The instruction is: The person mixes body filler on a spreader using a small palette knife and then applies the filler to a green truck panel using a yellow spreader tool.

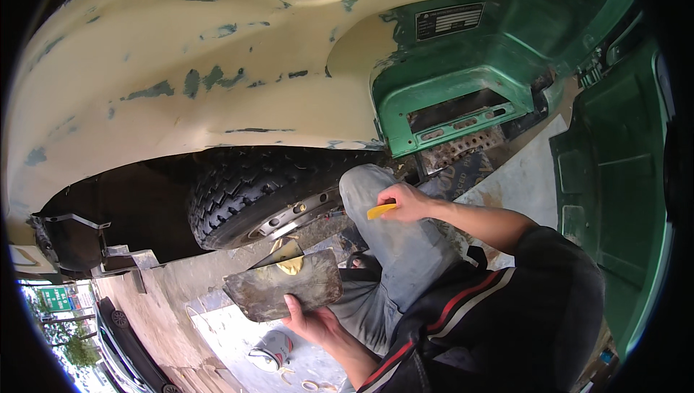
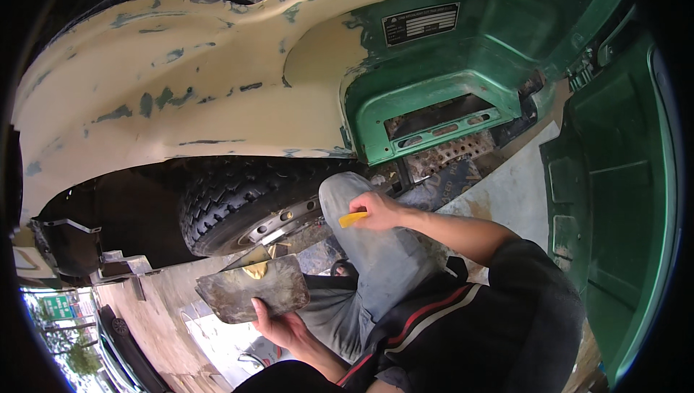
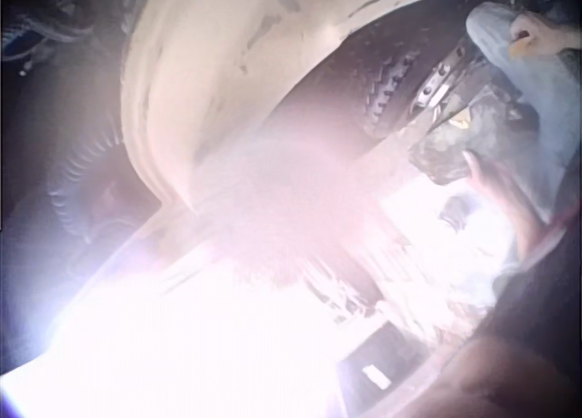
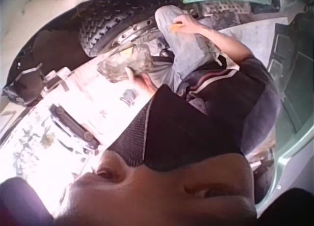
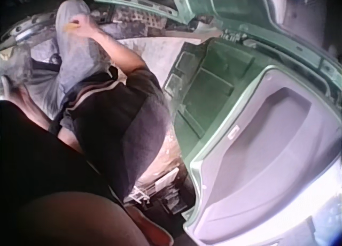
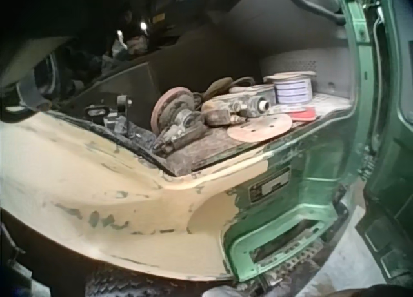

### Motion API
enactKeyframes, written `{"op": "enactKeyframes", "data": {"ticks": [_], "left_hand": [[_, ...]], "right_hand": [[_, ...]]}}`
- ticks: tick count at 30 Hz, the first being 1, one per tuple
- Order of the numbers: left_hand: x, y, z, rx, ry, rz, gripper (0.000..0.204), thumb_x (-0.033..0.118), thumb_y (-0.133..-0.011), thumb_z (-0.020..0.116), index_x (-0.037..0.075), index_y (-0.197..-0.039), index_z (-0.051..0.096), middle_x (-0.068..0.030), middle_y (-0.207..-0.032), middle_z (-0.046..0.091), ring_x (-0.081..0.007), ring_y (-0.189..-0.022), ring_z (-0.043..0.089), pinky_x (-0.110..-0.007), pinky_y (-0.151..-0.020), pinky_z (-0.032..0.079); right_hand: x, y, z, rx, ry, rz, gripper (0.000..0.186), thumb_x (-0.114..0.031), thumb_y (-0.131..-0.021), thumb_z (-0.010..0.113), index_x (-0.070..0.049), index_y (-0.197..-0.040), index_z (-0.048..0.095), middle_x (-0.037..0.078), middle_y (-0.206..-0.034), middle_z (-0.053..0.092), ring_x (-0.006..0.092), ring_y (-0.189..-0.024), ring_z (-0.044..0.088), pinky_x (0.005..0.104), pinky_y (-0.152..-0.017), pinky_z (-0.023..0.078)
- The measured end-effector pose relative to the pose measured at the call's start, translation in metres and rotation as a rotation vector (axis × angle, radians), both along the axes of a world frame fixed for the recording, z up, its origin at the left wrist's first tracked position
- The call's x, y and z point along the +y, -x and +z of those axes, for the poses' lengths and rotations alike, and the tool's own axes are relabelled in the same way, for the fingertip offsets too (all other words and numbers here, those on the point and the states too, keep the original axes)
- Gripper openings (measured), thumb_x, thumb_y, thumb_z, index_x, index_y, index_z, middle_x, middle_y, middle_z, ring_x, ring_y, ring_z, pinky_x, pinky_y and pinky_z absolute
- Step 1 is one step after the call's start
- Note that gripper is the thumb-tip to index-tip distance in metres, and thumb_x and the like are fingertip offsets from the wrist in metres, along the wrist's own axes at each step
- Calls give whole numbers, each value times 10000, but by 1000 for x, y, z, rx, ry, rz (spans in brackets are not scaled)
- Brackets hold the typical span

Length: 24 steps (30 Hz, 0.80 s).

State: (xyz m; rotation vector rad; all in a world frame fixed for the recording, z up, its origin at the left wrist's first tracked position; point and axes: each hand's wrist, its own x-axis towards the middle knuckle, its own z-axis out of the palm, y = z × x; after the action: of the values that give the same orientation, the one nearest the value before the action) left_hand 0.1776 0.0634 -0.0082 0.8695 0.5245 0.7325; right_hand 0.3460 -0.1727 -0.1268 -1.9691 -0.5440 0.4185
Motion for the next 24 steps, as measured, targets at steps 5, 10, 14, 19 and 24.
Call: {"op": "enactKeyframes", "data": {"ticks": [5, 10, 14, 19, 24], "left_hand": [[1, -19, 17, -64, -138, -13, 419, 10, -900, 635, -63, -1293, 509, -191, -1265, 591, -274, -1104, 605, -465, -1012, 470], [-7, -52, 19, -90, -383, 53, 323, -4, -892, 664, -39, -1204, 591, -135, -1161, 655, -184, -1008, 632, -349, -956, 473], [-13, -60, 20, -194, -566, 90, 403, -74, -858, 660, -35, -1246, 560, -156, -1259, 604, -227, -1109, 594, -367, -1023, 435], [-12, -59, 18, -279, -733, 134, 438, -101, -848, 647, -46, -1267, 535, -170, -1272, 594, -246, -1122, 592, -377, -1018, 444], [-11, -56, 21, -128, -1007, 202, 463, -90, -841, 630, -89, -1288, 507, -201, -1262, 592, -279, -1108, 606, -367, -999, 467]], "right_hand": [[4, -5, 12, -216, 130, -259, 192, -148, -793, 685, 7, -845, 584, 211, -773, 635, 406, -770, 627, 462, -659, 484], [15, 30, 112, -76, -421, -351, 102, -74, -907, 636, 18, -912, 593, 30, -779, 582, 70, -728, 552, 253, -622, 439], [55, 37, 155, -260, -610, -421, 132, -70, -844, 678, 33, -909, 628, 102, -747, 572, 214, -642, 559, 314, -580, 430], [83, 37, 170, -262, -565, -347, 127, -55, -841, 678, 40, -910, 629, 121, -754, 594, 217, -639, 577, 314, -572, 436], [94, 44, 161, 13, -827, -252, 152, -78, -893, 676, 41, -976, 632, 61, -847, 663, 78, -750, 607, 233, -632, 472]]}}
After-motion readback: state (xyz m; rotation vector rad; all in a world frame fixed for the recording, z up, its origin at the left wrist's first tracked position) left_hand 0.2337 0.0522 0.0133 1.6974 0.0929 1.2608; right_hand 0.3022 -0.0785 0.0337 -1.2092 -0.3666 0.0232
